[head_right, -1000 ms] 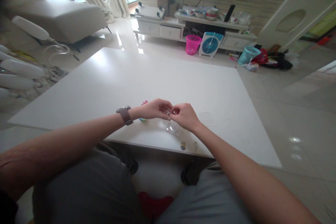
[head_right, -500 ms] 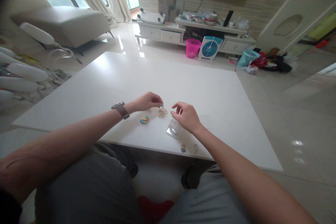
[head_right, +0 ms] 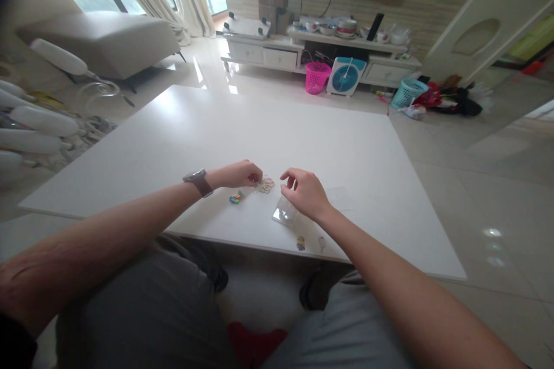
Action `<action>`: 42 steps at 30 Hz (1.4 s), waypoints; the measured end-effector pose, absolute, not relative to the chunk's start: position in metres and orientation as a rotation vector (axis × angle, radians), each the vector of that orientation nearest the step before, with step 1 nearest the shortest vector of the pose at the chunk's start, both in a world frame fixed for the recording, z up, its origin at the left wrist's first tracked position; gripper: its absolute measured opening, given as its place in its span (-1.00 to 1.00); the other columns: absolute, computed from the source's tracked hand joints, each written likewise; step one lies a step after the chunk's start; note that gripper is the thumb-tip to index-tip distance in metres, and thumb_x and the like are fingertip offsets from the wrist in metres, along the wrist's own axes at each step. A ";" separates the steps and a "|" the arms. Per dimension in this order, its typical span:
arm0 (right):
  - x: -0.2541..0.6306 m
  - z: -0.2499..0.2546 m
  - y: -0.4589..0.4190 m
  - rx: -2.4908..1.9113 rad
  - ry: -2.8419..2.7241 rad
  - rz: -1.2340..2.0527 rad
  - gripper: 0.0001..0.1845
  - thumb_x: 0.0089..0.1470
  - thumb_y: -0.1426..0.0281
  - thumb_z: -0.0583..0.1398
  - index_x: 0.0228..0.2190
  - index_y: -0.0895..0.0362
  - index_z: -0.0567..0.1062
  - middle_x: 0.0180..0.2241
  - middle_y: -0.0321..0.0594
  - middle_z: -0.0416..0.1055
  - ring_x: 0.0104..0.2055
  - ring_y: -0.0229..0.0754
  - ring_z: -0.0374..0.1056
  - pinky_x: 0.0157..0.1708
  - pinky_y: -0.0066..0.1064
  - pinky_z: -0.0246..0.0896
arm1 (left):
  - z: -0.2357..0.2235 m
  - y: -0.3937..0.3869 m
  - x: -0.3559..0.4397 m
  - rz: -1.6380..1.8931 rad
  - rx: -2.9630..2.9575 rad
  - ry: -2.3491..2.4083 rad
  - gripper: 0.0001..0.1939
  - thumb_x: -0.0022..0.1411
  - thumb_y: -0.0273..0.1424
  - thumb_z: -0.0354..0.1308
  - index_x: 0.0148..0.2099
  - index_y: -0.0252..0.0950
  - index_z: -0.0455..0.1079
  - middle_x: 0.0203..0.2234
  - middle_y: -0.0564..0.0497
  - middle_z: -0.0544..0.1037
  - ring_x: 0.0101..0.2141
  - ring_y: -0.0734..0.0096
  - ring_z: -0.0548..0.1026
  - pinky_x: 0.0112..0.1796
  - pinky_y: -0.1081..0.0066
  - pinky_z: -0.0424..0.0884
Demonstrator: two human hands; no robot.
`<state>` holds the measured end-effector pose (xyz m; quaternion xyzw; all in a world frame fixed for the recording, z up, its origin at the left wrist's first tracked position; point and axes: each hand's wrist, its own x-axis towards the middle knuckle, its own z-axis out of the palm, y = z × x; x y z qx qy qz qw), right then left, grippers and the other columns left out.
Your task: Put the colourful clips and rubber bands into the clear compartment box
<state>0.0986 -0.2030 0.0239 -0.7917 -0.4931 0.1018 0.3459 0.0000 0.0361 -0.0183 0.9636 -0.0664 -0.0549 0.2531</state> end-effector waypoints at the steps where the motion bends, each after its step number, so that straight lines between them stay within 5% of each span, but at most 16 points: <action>1: 0.099 0.024 -0.203 -2.055 -1.278 0.270 -0.84 0.03 0.41 0.22 -0.30 0.12 0.57 -0.47 -0.32 0.45 -0.48 -0.29 0.28 -0.39 -0.44 0.14 | -0.018 0.035 0.001 -0.155 2.618 -0.188 -0.85 0.03 -0.58 0.20 -0.34 -0.30 0.56 -0.49 0.06 0.57 -0.46 0.52 0.45 -0.38 0.52 0.27; 16: 0.100 0.026 -0.205 -2.104 -1.293 0.276 -0.84 0.03 0.42 0.21 -0.31 0.14 0.58 -0.45 -0.29 0.48 -0.44 -0.29 0.32 -0.37 -0.46 0.16 | -0.011 0.037 -0.005 -0.005 2.666 -0.164 -0.69 -0.02 -0.68 0.10 -0.24 -0.36 0.54 -0.40 0.01 0.55 -0.42 0.52 0.45 -0.34 0.54 0.33; 26: 0.100 0.014 -0.209 -2.523 -1.836 0.702 -0.83 -0.11 0.46 0.25 -0.44 0.07 0.67 -0.42 -0.19 0.59 -0.38 -0.15 0.47 -0.46 -0.45 0.13 | -0.015 0.034 -0.006 -0.060 2.648 -0.144 -0.80 0.05 -0.58 0.15 -0.27 -0.32 0.55 -0.43 0.04 0.56 -0.42 0.52 0.45 -0.35 0.53 0.32; 36: 0.076 0.011 -0.202 -2.731 -1.836 0.604 -0.78 0.00 0.38 0.28 -0.28 0.11 0.68 -0.27 0.04 0.61 -0.16 0.02 0.52 -0.20 -0.36 0.29 | -0.006 0.033 -0.006 0.002 2.650 -0.183 -0.83 0.13 -0.54 0.12 -0.28 -0.33 0.54 -0.41 0.02 0.57 -0.43 0.52 0.45 -0.35 0.53 0.31; 42: 0.079 0.001 -0.207 -2.803 -1.749 0.591 -0.73 -0.01 0.34 0.26 -0.25 0.10 0.68 -0.27 0.04 0.61 -0.16 0.02 0.53 -0.23 -0.37 0.29 | -0.005 0.036 -0.006 0.004 2.639 -0.158 -0.80 0.10 -0.57 0.10 -0.28 -0.33 0.54 -0.42 0.03 0.57 -0.44 0.53 0.44 -0.37 0.53 0.30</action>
